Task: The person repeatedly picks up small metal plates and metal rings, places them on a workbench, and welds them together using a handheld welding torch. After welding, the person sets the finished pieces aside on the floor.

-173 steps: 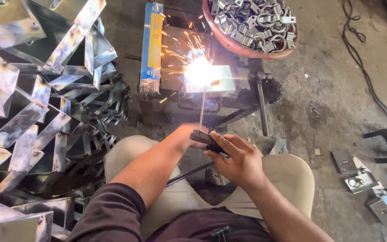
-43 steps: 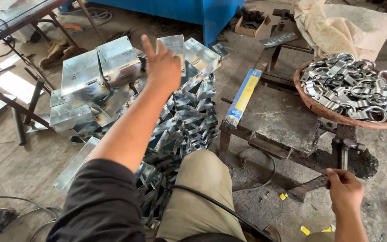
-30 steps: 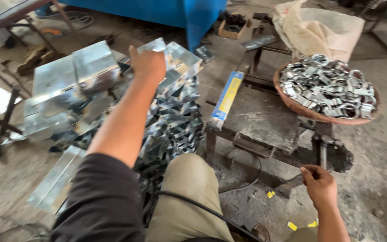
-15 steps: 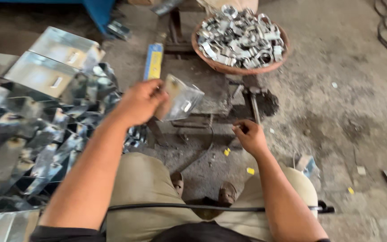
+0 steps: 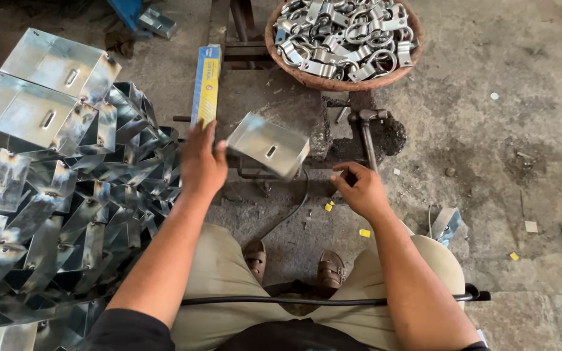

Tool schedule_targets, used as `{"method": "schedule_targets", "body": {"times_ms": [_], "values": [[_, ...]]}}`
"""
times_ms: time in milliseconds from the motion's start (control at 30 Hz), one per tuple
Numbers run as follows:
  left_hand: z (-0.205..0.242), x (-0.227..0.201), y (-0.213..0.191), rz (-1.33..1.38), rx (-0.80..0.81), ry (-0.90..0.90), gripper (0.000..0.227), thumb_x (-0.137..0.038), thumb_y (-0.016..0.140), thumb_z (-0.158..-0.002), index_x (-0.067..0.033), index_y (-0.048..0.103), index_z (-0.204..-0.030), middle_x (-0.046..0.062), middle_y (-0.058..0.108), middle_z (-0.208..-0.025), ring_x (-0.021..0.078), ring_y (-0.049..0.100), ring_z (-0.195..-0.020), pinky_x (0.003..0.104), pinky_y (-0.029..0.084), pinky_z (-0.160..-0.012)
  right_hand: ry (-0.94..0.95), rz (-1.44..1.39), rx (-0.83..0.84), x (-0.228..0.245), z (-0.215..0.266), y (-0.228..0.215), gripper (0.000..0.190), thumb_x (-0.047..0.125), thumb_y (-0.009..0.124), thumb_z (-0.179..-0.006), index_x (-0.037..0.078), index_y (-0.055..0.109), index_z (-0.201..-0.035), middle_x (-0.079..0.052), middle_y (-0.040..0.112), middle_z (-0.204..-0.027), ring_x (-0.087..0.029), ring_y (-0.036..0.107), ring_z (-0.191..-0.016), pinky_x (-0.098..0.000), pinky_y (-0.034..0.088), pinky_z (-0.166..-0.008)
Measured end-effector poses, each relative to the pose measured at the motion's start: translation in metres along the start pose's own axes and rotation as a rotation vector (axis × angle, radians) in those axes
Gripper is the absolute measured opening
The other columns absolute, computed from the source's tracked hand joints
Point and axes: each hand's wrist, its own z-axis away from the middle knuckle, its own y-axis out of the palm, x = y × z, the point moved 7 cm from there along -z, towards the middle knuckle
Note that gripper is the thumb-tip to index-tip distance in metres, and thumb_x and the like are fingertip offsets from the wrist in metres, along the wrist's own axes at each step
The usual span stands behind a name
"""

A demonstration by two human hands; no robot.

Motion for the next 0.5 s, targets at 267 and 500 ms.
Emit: {"method": "schedule_targets", "body": {"times_ms": [267, 500], "values": [[0.022, -0.033, 0.049, 0.017, 0.134, 0.038, 0.046, -0.028, 0.062, -0.090, -0.0024, 0.063, -0.129, 0.029, 0.057, -0.138, 0.0486, 0.059, -0.121, 0.050, 0.051, -0.099, 0.058, -0.100, 0.083, 0.009, -0.003, 0.031, 0.058, 0.024, 0.078, -0.087, 0.012, 0.058, -0.140, -0.009, 0.074, -0.115, -0.019, 0.074, -0.097, -0.0330, 0.060, -0.082], [0.054, -0.061, 0.045, -0.109, 0.537, -0.181, 0.046, -0.046, 0.063, -0.094, -0.0008, 0.070, -0.101, 0.025, 0.073, -0.089, 0.0430, 0.072, -0.087, 0.052, 0.058, -0.077, 0.104, -0.168, 0.197, 0.007, 0.012, 0.070, 0.069, 0.024, 0.080, -0.085, 0.011, 0.049, -0.145, -0.012, 0.072, -0.119, -0.019, 0.073, -0.100, -0.0339, 0.059, -0.085]]}}
